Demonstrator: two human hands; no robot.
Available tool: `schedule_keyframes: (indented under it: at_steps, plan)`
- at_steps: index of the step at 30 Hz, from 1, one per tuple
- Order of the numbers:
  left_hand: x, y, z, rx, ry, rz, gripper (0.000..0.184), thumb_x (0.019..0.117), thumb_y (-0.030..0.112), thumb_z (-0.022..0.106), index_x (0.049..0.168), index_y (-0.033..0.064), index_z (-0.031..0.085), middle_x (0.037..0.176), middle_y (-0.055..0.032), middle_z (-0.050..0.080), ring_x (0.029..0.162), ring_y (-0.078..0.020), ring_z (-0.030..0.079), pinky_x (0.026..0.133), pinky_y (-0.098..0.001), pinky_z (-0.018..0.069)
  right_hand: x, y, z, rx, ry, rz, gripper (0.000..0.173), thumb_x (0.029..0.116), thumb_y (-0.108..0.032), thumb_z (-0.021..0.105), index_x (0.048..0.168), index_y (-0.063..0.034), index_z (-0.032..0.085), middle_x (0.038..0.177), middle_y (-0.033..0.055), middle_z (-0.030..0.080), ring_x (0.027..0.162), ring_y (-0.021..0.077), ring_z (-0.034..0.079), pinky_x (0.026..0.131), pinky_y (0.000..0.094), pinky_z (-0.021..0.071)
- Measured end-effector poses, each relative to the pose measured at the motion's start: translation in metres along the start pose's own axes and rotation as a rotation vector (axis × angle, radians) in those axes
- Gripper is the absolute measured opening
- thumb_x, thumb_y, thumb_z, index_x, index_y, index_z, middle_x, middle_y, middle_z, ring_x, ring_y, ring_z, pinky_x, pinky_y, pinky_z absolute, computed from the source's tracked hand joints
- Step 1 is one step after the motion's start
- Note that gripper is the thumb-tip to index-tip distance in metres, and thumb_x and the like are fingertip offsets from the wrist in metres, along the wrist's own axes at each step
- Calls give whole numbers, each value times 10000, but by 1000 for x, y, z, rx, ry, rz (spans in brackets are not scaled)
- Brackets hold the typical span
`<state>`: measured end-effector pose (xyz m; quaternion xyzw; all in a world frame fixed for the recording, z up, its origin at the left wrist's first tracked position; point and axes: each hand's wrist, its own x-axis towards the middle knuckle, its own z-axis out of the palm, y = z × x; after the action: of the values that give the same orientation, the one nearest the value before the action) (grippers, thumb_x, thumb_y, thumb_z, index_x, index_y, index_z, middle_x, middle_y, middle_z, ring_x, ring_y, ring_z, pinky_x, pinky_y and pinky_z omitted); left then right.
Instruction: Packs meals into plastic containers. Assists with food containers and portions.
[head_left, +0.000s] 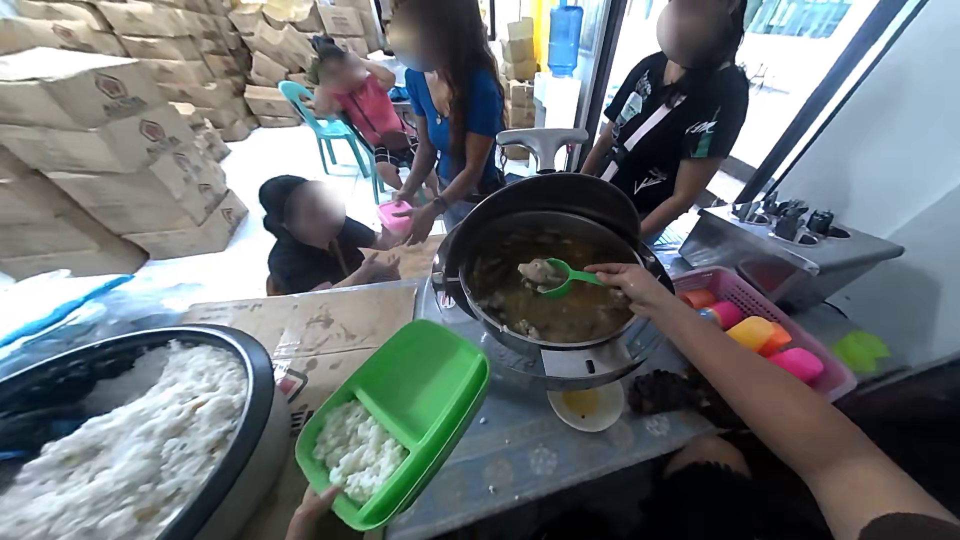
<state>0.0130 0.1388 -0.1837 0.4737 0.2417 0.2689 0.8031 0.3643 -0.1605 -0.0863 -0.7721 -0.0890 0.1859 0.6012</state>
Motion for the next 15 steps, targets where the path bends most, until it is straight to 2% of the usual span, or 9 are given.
schedule_keyframes:
  at_steps: [3,8,12,15]
  plan:
    - [-3,16,31,-23,-42,22,262,918,204,425,1141,154,552,920,88,744,865,-30,719,762,-252,617,-2,-15,-9,58,1,-55,247,1074,-99,497,1269,-46,639,881,-29,674,488,-32,360,451,146,306]
    - [4,32,74,57,-116,-48,393,916,260,455,1280,113,442,949,30,719,854,-84,727,712,-288,632,-12,-59,-23,122,-4,-176,260,1070,-105,490,1283,-60,631,897,-35,680,471,-41,352,435,134,307]
    - [12,33,99,88,-138,-98,325,1030,226,306,1307,104,426,951,-5,705,812,-106,721,651,-281,617,-33,-90,-30,149,-33,-246,252,1076,-97,470,1261,-57,637,887,-41,688,467,-50,362,432,122,313]
    - [14,31,118,103,-144,-135,295,1074,204,300,1324,100,418,971,-28,692,821,-117,718,649,-273,609,-51,-98,-31,139,-76,-257,249,1074,-91,472,1255,-64,641,897,-46,691,474,-56,380,440,114,329]
